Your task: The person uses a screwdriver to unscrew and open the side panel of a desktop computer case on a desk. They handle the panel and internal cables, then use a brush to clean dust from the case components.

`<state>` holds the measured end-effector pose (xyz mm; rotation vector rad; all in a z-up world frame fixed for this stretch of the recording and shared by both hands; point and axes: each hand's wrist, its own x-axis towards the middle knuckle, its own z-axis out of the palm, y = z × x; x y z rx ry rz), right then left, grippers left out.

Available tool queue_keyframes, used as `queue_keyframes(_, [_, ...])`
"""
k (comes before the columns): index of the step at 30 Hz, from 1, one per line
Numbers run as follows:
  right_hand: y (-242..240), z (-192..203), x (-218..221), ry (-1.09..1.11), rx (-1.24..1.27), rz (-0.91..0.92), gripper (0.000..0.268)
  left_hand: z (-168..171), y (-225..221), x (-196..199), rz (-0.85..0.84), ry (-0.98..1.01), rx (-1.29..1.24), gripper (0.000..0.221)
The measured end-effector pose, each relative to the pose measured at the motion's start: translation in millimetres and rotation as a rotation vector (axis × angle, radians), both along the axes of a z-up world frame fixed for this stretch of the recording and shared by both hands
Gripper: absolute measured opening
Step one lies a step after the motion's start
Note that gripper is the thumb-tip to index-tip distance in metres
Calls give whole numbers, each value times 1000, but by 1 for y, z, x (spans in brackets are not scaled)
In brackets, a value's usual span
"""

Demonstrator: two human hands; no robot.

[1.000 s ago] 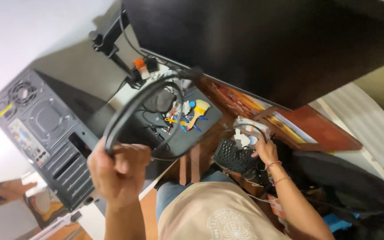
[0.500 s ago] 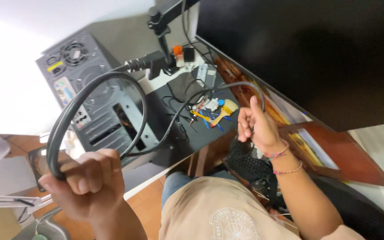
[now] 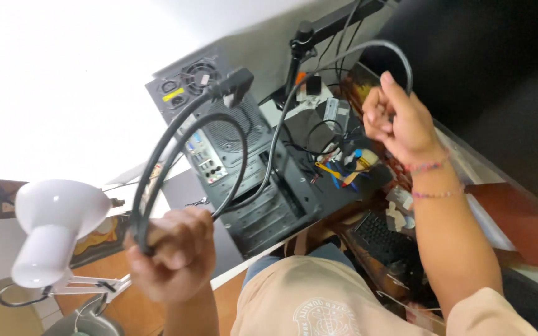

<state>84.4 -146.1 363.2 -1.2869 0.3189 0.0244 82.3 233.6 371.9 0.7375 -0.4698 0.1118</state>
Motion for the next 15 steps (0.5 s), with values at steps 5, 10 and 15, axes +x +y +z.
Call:
queue_keyframes(5, [17,-56,46,-53,55,-39,52,-16,15,16,-64,29,-13,54])
queue_keyframes(10, [22,-129,72,-81,58,-14,48,-26,20,15,-60,56,-6,57])
queue_keyframes(15, [16,-182,77,81,-113,-76,45,-49,16,8,-96,141,-27,53])
